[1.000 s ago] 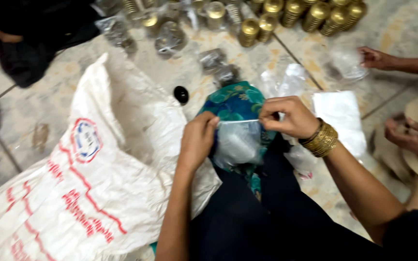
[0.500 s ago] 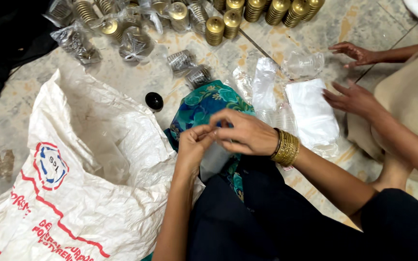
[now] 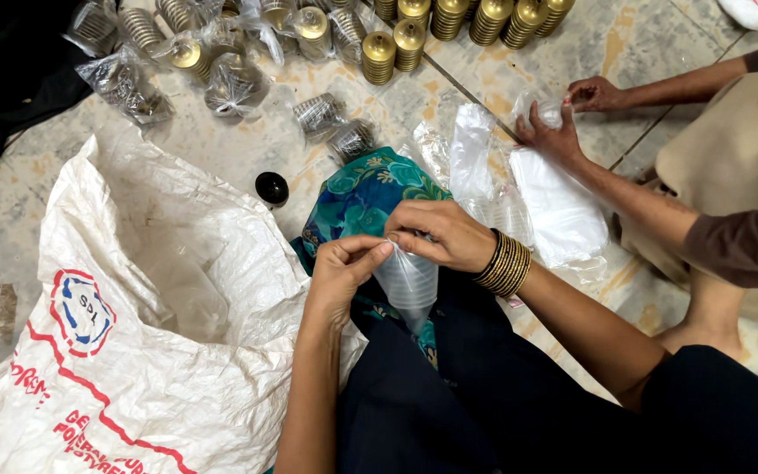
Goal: The person sits on the floor and packs small brass and metal components into clear plastic bags, inserting items one at a time and tying each bag closed. Finished bags are set on the floor beside a large woven sack, alongside many already bagged parts.
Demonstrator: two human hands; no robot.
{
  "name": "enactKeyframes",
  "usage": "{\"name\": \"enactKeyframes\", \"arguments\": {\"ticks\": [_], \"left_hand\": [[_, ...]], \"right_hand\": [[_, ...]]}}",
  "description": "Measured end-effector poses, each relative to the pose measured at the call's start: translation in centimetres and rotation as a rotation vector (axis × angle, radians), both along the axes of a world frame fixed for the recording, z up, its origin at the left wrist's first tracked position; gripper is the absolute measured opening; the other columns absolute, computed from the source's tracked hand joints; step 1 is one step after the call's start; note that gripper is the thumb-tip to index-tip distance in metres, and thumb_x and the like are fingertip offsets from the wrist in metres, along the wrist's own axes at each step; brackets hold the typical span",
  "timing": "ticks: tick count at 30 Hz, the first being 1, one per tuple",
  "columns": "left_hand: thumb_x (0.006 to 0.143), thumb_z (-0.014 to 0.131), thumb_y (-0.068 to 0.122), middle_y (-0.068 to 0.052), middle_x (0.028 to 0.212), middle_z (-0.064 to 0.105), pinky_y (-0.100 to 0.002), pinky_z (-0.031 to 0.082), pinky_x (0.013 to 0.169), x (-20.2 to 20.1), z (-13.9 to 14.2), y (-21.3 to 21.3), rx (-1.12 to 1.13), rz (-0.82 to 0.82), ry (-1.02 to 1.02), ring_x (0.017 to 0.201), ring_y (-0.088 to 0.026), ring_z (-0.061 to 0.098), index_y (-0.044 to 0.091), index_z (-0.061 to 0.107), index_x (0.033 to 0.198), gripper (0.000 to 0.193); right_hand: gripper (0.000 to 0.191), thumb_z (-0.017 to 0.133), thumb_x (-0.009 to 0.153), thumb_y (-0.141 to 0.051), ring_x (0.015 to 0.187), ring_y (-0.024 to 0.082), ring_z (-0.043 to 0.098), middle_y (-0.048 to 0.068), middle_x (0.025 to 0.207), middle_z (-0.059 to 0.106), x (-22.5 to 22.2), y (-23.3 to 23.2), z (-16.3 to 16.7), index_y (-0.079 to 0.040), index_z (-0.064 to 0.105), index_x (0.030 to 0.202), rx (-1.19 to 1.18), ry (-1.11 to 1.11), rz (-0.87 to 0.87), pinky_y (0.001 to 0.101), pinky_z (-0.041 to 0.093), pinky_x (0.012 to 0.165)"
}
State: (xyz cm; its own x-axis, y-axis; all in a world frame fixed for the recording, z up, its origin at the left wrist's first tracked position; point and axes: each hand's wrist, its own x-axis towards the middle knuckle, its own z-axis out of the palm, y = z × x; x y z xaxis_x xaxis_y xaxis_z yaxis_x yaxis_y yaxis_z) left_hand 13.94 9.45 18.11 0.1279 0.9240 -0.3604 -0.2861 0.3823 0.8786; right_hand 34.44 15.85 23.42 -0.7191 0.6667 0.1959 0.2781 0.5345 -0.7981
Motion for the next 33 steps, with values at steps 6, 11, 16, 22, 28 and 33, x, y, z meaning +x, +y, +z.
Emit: {"name": "enactKeyframes", "arguments": {"ticks": [6, 11, 16, 22, 28, 33], "left_hand": [[0.085, 0.079, 0.011, 0.004, 0.084, 0.061, -0.021, 0.041, 0.071, 0.2, -0.2, 0.0, 0.155, 0.024, 0.157, 0.076, -0.005, 0.051, 0.002, 0.079, 0.092, 0.011], [0.079, 0.083, 0.01, 0.001, 0.093, 0.051, -0.024, 0.038, 0.07, 0.1, 0.1, 0.1, 0.254, 0.101, 0.352, 0.08, -0.01, 0.046, 0.004, 0.079, 0.088, 0.011], [0.081, 0.079, 0.01, 0.001, 0.093, 0.054, -0.024, 0.039, 0.068, 0.1, 0.9, 0.0, 0.286, 0.068, 0.349, 0.079, -0.01, 0.048, 0.002, 0.076, 0.089, 0.011], [0.083, 0.076, 0.008, -0.002, 0.087, 0.059, -0.025, 0.044, 0.069, 0.2, 1.9, 0.0, 0.337, 0.149, 0.496, 0.076, -0.01, 0.055, 0.0, 0.074, 0.088, 0.01], [0.083, 0.074, 0.008, -0.006, 0.081, 0.061, -0.03, 0.043, 0.062, 0.9, 3.3, -0.1, 0.283, 0.181, 0.699, 0.067, -0.016, 0.054, 0.0, 0.074, 0.088, 0.01], [0.084, 0.075, 0.008, -0.009, 0.086, 0.062, -0.038, 0.048, 0.071, 2.0, 4.7, -1.0, 0.628, 0.215, 1.098, 0.084, -0.026, 0.06, 0.003, 0.074, 0.087, 0.005]], "right_hand": [[0.013, 0.067, 0.099, -0.014, 0.084, 0.023, 0.068, 0.009, 0.095, 0.067, 0.1, 0.7, 0.0, -0.004, 0.064, 0.107, -0.005, -0.007, 0.047, 0.0337, 0.054, 0.074], [0.039, 0.065, 0.09, -0.01, 0.083, 0.015, 0.07, 0.003, 0.108, 0.072, 0.2, 1.2, -0.4, -0.008, 0.055, 0.128, -0.326, 0.081, 0.065, 0.0308, 0.055, 0.074], [0.041, 0.072, 0.089, -0.009, 0.085, 0.015, 0.069, 0.004, 0.105, 0.071, -0.2, 1.1, -1.2, -0.007, 0.06, 0.128, -0.186, 0.034, 0.006, 0.0303, 0.054, 0.075], [0.026, 0.075, 0.085, -0.01, 0.073, 0.016, 0.066, 0.002, 0.096, 0.073, -0.5, 0.2, -0.7, -0.007, 0.067, 0.11, -0.148, -0.001, -0.132, 0.0294, 0.053, 0.067], [0.029, 0.074, 0.084, -0.006, 0.093, 0.026, 0.064, 0.007, 0.101, 0.067, -1.1, -1.5, -0.1, -0.005, 0.071, 0.113, 0.425, -0.011, -0.113, 0.0364, 0.054, 0.082], [0.02, 0.074, 0.086, -0.013, 0.094, 0.028, 0.062, 0.009, 0.097, 0.063, -1.3, -1.5, -0.7, -0.004, 0.069, 0.104, 0.336, -0.126, -0.117, 0.0368, 0.052, 0.084]]}}
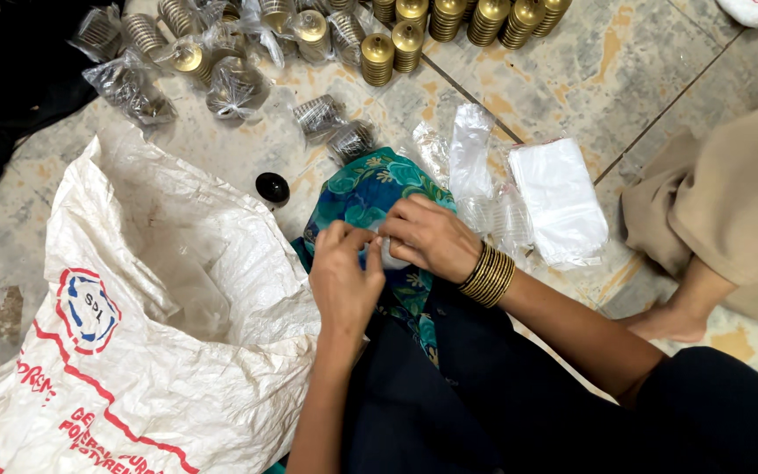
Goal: The person sits on the floor and packs small brass and metal components into clear plastic bags, inserting items one at a time and tying each bag closed. Finished bags are set on the floor beside a large woven sack, alongside many already bagged parts.
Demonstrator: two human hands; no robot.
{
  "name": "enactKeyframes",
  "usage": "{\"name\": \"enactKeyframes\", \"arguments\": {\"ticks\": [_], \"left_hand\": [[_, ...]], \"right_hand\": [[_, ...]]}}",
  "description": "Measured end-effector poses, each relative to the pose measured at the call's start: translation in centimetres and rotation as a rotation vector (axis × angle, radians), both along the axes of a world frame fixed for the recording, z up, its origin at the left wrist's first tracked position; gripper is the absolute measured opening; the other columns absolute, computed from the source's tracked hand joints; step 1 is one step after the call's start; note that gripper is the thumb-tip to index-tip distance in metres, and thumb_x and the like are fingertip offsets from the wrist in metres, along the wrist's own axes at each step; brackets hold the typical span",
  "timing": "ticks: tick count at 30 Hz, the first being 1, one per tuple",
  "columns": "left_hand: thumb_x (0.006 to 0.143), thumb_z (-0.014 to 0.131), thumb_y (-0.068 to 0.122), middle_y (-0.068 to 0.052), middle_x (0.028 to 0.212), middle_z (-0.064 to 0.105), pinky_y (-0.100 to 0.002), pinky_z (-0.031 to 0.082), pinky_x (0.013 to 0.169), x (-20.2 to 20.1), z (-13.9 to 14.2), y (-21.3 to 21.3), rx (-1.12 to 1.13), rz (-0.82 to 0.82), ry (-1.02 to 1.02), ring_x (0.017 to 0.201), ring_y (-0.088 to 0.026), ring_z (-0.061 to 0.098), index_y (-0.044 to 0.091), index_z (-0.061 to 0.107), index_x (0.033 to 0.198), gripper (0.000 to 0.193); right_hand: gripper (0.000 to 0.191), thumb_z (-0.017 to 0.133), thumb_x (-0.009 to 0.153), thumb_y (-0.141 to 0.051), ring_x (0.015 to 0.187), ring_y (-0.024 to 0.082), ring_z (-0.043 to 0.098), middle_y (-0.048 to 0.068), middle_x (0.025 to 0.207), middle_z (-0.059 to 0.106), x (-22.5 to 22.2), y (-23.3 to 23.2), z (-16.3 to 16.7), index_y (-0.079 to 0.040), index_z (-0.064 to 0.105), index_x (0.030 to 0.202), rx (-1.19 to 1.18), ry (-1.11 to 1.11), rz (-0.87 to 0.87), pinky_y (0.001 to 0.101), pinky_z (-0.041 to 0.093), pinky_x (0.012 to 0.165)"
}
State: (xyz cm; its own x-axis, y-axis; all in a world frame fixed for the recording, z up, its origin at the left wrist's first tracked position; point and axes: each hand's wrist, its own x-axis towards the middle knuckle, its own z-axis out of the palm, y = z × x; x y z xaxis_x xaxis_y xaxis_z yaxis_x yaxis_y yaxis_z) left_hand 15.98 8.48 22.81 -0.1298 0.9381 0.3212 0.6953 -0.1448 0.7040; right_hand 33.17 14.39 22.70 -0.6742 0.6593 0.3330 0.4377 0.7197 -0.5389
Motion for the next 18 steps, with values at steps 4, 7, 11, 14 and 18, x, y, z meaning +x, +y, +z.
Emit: {"name": "enactKeyframes", "arguments": {"ticks": [4, 7, 11, 14, 18], "left_hand": [[0.086, 0.075, 0.007, -0.008, 0.089, 0.062, -0.04, 0.049, 0.072, 0.8, 0.1, -0.6, 0.089, -0.029, 0.137, 0.085, -0.028, 0.06, 0.004, 0.075, 0.089, 0.005], [0.085, 0.077, 0.009, -0.005, 0.087, 0.06, -0.035, 0.048, 0.071, 0.7, -0.8, -0.3, 0.101, -0.023, -0.006, 0.083, -0.023, 0.059, 0.004, 0.076, 0.088, 0.006], [0.085, 0.076, 0.006, 0.003, 0.086, 0.054, -0.024, 0.038, 0.063, -0.6, -3.2, 0.7, -0.231, -0.079, -0.826, 0.073, -0.007, 0.048, 0.001, 0.077, 0.089, 0.007], [0.087, 0.075, 0.007, 0.005, 0.083, 0.053, -0.021, 0.033, 0.061, -1.4, -4.8, 1.0, -0.337, -0.064, -1.118, 0.072, -0.004, 0.047, 0.0, 0.077, 0.089, 0.008], [0.086, 0.077, 0.006, 0.005, 0.081, 0.052, -0.021, 0.033, 0.061, -1.3, -5.6, 1.0, -0.343, -0.066, -1.069, 0.071, -0.004, 0.045, 0.0, 0.077, 0.089, 0.007]], "right_hand": [[0.021, 0.073, 0.086, -0.016, 0.093, 0.028, 0.063, 0.009, 0.095, 0.062, 0.4, 1.1, -0.3, -0.003, 0.069, 0.103, -0.155, -0.007, 0.029, 0.0369, 0.052, 0.083], [0.018, 0.074, 0.088, -0.016, 0.091, 0.025, 0.066, 0.007, 0.095, 0.063, 0.6, 1.2, -0.1, -0.005, 0.069, 0.101, -0.207, -0.002, 0.002, 0.0353, 0.054, 0.08], [0.026, 0.075, 0.085, -0.015, 0.081, 0.023, 0.065, 0.009, 0.098, 0.06, 0.6, 0.3, 0.5, -0.002, 0.063, 0.105, -0.282, 0.105, -0.122, 0.0343, 0.054, 0.076], [0.019, 0.079, 0.086, -0.014, 0.089, 0.024, 0.067, 0.008, 0.097, 0.062, 0.5, -0.3, 0.9, -0.006, 0.066, 0.098, -0.128, 0.064, -0.108, 0.0343, 0.054, 0.078], [0.026, 0.079, 0.085, -0.017, 0.088, 0.023, 0.068, 0.007, 0.099, 0.064, 0.4, -0.8, 1.0, -0.007, 0.069, 0.106, -0.142, 0.061, -0.088, 0.0341, 0.055, 0.076]]}}
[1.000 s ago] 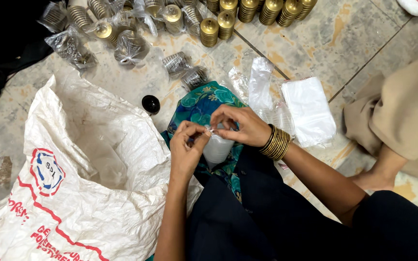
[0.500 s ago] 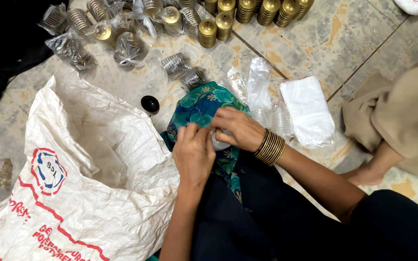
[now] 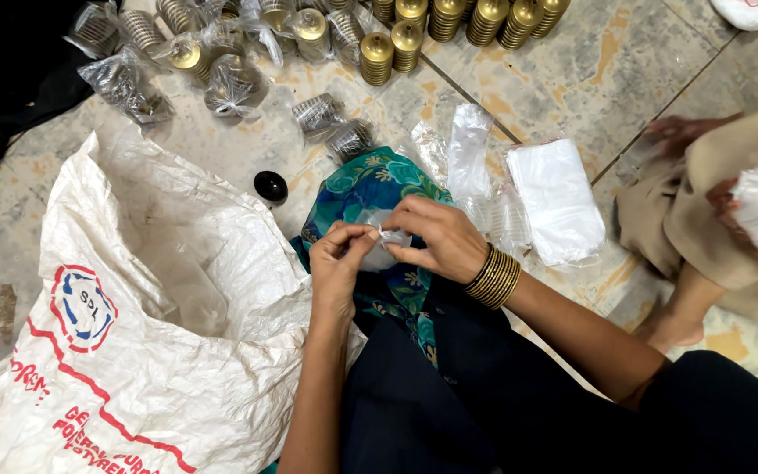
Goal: The person sits on the floor and packs small brass and metal components into clear plastic bags, inserting items one at a time and tying each bag closed. Finished bags are set on the floor beside a large woven sack, alongside many already bagged parts.
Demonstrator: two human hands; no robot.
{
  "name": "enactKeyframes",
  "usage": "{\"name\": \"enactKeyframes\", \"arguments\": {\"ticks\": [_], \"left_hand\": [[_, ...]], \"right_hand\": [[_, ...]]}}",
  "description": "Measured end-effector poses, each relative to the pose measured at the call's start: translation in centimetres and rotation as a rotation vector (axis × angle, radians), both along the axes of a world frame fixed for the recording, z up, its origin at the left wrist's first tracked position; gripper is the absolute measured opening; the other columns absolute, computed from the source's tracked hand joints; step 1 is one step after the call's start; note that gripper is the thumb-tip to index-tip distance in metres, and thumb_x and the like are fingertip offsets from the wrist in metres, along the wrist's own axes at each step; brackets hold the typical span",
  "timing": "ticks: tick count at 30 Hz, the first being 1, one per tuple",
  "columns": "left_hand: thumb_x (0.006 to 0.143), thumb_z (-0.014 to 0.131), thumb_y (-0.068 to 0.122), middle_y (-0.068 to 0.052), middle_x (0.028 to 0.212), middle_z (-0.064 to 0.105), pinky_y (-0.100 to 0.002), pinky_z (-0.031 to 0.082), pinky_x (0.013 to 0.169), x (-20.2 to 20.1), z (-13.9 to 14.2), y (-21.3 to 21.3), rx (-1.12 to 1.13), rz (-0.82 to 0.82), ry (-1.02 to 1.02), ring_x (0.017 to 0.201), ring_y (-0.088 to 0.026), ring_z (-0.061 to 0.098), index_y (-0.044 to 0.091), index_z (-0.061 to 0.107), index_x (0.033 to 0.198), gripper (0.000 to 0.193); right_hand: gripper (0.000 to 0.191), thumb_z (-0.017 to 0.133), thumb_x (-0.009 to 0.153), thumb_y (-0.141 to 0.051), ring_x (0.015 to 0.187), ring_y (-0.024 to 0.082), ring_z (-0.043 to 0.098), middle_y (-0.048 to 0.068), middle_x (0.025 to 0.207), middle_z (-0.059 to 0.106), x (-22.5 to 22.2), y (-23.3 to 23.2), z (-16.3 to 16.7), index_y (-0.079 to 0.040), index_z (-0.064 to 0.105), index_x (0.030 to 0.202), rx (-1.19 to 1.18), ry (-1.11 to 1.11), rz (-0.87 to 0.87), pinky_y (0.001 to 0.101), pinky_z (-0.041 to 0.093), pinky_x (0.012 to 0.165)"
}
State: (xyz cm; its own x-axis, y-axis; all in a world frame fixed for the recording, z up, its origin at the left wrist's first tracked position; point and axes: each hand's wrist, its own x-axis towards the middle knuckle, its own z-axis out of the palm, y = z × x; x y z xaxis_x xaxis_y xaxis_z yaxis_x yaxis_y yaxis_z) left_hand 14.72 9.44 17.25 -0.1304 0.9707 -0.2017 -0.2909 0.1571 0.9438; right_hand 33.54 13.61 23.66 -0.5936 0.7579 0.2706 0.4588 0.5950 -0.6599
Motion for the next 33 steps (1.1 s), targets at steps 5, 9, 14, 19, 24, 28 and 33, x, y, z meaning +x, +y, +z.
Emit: {"name": "enactKeyframes", "arguments": {"ticks": [5, 9, 14, 19, 24, 28, 33], "left_hand": [[0.087, 0.079, 0.008, 0.003, 0.078, 0.059, -0.023, 0.037, 0.058, 0.4, 1.5, -0.1, 0.073, 0.017, 0.324, 0.066, -0.005, 0.046, 0.001, 0.079, 0.09, 0.008], [0.085, 0.08, 0.008, -0.002, 0.077, 0.064, -0.025, 0.04, 0.056, 0.8, 3.7, -0.6, 0.146, 0.073, 0.545, 0.061, -0.008, 0.049, 0.001, 0.077, 0.089, 0.009], [0.088, 0.076, 0.005, -0.004, 0.083, 0.066, -0.026, 0.043, 0.057, 1.5, 5.5, -0.9, 0.27, 0.174, 0.6, 0.062, -0.011, 0.053, -0.001, 0.073, 0.089, 0.006], [0.092, 0.071, 0.004, -0.008, 0.089, 0.064, -0.028, 0.045, 0.069, 0.9, 4.3, -0.7, 0.374, 0.248, 0.899, 0.073, -0.016, 0.06, 0.001, 0.072, 0.093, 0.003], [0.095, 0.07, 0.01, -0.002, 0.082, 0.062, -0.024, 0.043, 0.065, -0.2, 1.4, 0.0, 0.218, 0.083, 0.673, 0.071, -0.007, 0.053, 0.0, 0.073, 0.093, 0.01], [0.092, 0.075, 0.016, 0.005, 0.067, 0.057, -0.023, 0.028, 0.049, -0.4, 0.3, 0.4, -0.174, -0.005, 0.168, 0.055, -0.003, 0.039, 0.003, 0.078, 0.09, 0.014], [0.09, 0.075, 0.017, 0.006, 0.065, 0.058, -0.021, 0.022, 0.044, 1.0, -0.7, 0.2, -0.239, -0.088, -0.032, 0.051, -0.001, 0.035, 0.005, 0.08, 0.092, 0.013]], "right_hand": [[0.016, 0.075, 0.094, -0.016, 0.087, 0.026, 0.067, 0.006, 0.094, 0.066, 0.0, 0.4, -0.4, -0.008, 0.07, 0.107, 0.053, -0.062, 0.035, 0.0368, 0.054, 0.075], [0.012, 0.069, 0.092, -0.01, 0.08, 0.028, 0.065, 0.009, 0.086, 0.064, 0.1, 0.7, -0.4, -0.006, 0.072, 0.103, 0.014, -0.014, 0.088, 0.0375, 0.053, 0.07], [0.009, 0.071, 0.092, -0.011, 0.07, 0.025, 0.065, 0.01, 0.079, 0.065, 0.6, 1.1, -0.1, -0.003, 0.072, 0.092, -0.187, 0.033, 0.024, 0.0359, 0.051, 0.062], [0.01, 0.072, 0.092, -0.013, 0.071, 0.024, 0.069, 0.009, 0.082, 0.07, 0.9, 1.6, -0.6, -0.003, 0.074, 0.093, -0.151, 0.063, -0.036, 0.0334, 0.053, 0.064], [0.008, 0.073, 0.093, -0.012, 0.081, 0.026, 0.069, 0.008, 0.089, 0.07, 1.6, 1.4, -0.9, -0.005, 0.073, 0.097, 0.153, 0.018, -0.036, 0.0349, 0.055, 0.072], [0.012, 0.074, 0.086, -0.009, 0.087, 0.026, 0.067, 0.006, 0.095, 0.069, 1.9, 1.3, -0.2, -0.008, 0.071, 0.097, 0.351, -0.097, 0.154, 0.0377, 0.054, 0.075], [0.016, 0.07, 0.087, -0.006, 0.097, 0.027, 0.068, 0.01, 0.111, 0.068, 1.3, 0.4, -0.2, -0.007, 0.067, 0.103, 0.267, -0.002, 0.221, 0.0377, 0.055, 0.08]]}}
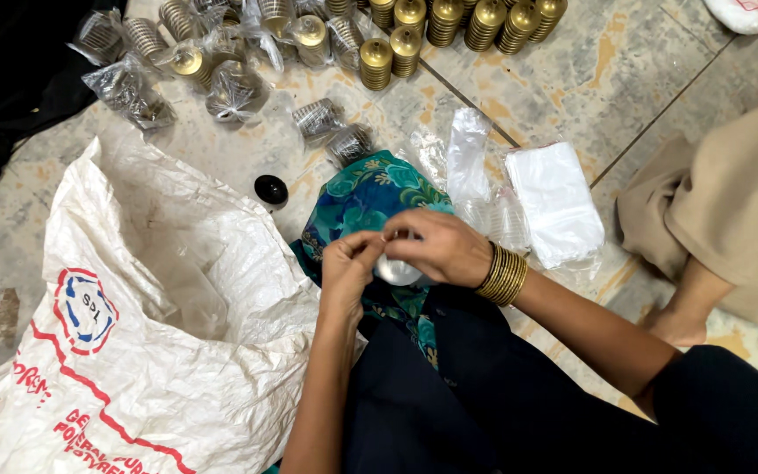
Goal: The person sits on the floor and packs small brass and metal components into clear plastic bags, inserting items one at a time and tying each bag closed. Finished bags are set on the floor beside a large woven sack, alongside many already bagged parts.
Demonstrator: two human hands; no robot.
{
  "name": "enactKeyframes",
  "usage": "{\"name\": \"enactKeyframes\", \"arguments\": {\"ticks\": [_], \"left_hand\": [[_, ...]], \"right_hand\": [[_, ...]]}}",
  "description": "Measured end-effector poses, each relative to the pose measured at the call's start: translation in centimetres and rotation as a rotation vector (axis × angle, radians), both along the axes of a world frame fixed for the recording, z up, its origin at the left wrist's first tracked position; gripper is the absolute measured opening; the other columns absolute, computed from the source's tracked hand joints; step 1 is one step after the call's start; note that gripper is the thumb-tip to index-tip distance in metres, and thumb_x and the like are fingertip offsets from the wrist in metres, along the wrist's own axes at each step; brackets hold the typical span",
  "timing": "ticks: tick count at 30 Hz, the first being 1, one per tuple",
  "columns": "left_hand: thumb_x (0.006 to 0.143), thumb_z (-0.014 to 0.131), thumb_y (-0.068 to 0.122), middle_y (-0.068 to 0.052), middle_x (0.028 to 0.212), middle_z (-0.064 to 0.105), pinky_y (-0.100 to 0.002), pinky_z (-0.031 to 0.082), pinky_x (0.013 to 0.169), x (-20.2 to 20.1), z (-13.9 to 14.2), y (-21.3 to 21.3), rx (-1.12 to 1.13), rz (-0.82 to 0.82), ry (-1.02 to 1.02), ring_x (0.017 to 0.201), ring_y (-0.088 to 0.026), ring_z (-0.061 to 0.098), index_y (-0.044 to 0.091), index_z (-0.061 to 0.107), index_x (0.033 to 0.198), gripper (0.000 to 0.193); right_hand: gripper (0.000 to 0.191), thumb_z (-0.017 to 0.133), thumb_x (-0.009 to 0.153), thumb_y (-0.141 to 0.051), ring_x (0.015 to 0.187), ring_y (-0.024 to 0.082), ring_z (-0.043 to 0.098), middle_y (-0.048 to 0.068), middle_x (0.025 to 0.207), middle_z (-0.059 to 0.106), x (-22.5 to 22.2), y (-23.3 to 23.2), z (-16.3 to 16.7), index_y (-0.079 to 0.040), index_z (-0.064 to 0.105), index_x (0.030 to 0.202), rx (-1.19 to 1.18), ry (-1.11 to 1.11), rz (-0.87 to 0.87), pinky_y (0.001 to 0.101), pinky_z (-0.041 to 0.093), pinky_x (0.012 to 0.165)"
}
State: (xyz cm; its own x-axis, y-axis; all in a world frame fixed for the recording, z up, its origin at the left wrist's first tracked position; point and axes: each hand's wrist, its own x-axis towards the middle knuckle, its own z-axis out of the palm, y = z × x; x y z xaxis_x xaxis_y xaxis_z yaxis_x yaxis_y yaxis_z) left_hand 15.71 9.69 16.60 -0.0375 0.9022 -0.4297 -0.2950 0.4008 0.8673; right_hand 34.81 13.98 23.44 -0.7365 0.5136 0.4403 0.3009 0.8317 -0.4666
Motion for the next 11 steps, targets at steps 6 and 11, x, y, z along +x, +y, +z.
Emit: {"name": "enactKeyframes", "arguments": {"ticks": [6, 11], "left_hand": [[0.088, 0.079, 0.016, 0.007, 0.07, 0.06, -0.021, 0.027, 0.048, -0.1, 0.2, -0.2, 0.024, -0.034, -0.115, 0.056, -0.001, 0.04, 0.005, 0.08, 0.092, 0.012], [0.088, 0.08, 0.012, 0.007, 0.082, 0.065, -0.019, 0.044, 0.067, 0.1, 0.1, -0.3, 0.246, -0.052, -0.001, 0.074, -0.002, 0.057, 0.003, 0.08, 0.095, 0.011]], "right_hand": [[0.008, 0.067, 0.098, -0.01, 0.089, 0.025, 0.071, 0.008, 0.097, 0.068, -0.4, 0.5, -0.7, -0.004, 0.067, 0.104, -0.397, 0.166, -0.179, 0.0331, 0.055, 0.076], [0.012, 0.07, 0.094, -0.013, 0.075, 0.021, 0.069, 0.007, 0.088, 0.072, -0.1, 0.9, -1.4, -0.003, 0.071, 0.1, -0.62, 0.14, -0.279, 0.0314, 0.054, 0.07]]}}
